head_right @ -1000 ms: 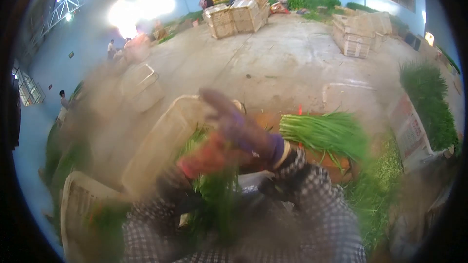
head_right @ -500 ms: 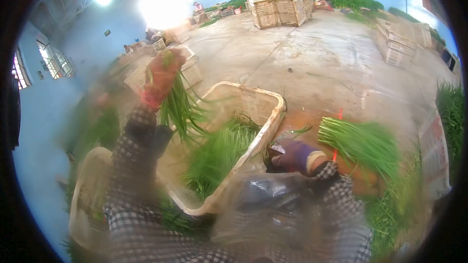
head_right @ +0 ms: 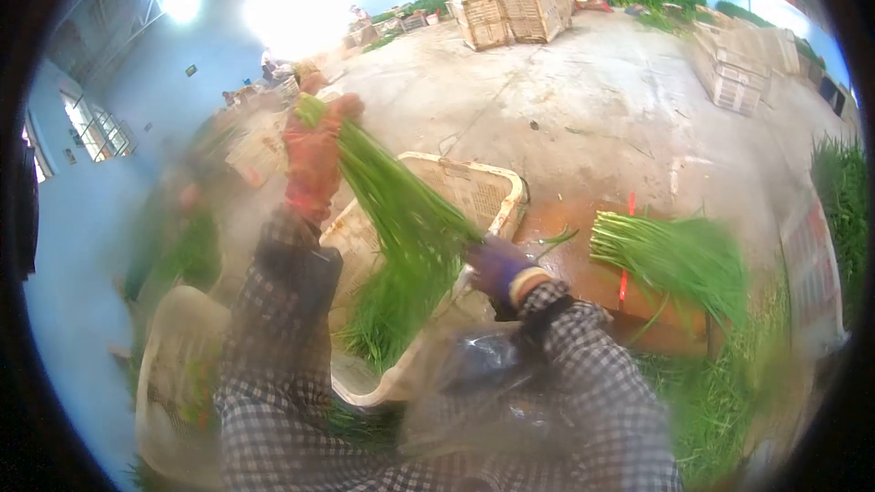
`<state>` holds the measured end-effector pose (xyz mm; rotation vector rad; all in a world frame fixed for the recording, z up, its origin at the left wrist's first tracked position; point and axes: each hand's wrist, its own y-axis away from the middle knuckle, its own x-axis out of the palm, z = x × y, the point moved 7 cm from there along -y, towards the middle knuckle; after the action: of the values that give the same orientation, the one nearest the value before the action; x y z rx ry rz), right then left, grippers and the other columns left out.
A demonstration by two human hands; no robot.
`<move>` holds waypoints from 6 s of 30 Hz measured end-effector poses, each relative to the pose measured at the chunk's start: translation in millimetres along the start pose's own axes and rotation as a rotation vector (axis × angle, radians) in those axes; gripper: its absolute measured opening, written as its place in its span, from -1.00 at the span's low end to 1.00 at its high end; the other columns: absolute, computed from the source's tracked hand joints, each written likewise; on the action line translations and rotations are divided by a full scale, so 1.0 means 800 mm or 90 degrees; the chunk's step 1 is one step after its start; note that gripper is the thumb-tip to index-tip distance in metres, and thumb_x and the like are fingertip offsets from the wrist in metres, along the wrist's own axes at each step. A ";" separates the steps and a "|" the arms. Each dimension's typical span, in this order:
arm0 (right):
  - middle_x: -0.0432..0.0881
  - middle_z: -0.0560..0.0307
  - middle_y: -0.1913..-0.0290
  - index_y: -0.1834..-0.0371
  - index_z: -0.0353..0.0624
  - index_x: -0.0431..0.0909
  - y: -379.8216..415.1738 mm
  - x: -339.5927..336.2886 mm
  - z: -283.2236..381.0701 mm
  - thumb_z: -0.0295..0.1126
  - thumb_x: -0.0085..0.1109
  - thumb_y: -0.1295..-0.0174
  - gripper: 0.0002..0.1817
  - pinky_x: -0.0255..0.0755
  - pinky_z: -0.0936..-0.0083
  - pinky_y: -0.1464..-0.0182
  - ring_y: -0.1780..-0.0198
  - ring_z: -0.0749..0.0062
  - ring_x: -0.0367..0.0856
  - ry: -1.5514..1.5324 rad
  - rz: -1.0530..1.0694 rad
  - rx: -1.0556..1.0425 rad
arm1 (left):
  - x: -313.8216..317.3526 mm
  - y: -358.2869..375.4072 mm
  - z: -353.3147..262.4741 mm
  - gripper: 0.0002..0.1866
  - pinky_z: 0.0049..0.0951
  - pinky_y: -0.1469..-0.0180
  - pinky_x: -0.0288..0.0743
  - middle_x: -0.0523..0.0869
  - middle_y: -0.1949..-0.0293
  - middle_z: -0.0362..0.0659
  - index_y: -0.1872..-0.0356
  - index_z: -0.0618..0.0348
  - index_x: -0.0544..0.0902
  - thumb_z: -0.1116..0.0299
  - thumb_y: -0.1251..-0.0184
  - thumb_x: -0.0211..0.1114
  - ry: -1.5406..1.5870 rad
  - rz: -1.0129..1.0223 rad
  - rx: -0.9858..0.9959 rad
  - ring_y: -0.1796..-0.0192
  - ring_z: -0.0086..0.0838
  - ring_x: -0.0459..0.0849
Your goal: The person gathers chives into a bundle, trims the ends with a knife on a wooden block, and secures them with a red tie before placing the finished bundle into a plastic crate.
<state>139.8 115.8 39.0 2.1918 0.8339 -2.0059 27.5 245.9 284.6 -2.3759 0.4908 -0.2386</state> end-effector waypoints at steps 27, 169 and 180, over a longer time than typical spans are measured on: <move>0.65 0.07 0.24 0.00 -0.04 0.56 0.184 -0.291 -0.183 -0.42 0.16 -0.14 -0.68 0.53 0.33 0.18 0.22 0.18 0.64 0.199 -0.360 0.449 | 0.277 0.064 0.006 -0.45 -0.36 -0.15 0.53 0.61 -0.03 0.07 -0.33 0.16 0.20 0.38 -0.39 0.17 0.551 0.131 -0.059 -0.11 -0.22 0.60; 0.66 0.01 0.24 0.19 -0.17 0.60 0.380 -0.001 -0.218 -0.06 0.35 -0.03 -0.57 0.50 0.31 0.21 0.27 0.22 0.65 -0.365 -0.204 0.966 | 0.516 0.309 0.374 -0.67 -0.15 0.06 0.49 0.71 0.26 -0.01 0.28 0.07 0.71 0.06 -0.20 0.17 -0.196 0.664 -0.244 0.13 -0.09 0.65; 0.66 -0.02 0.37 0.39 -0.02 0.64 0.344 0.025 -0.240 -0.07 -0.10 -0.26 -0.64 0.45 0.12 0.29 0.30 -0.01 0.64 -0.201 0.063 0.723 | 0.523 0.305 0.335 -0.74 -0.32 0.14 0.52 0.73 0.32 -0.05 0.22 0.11 0.70 0.18 -0.22 0.22 -0.205 0.745 0.298 0.24 -0.25 0.68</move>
<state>429.6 -37.4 -35.8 2.0222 -0.6260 -3.0628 420.0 65.9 -61.4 -1.3335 1.3649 0.4984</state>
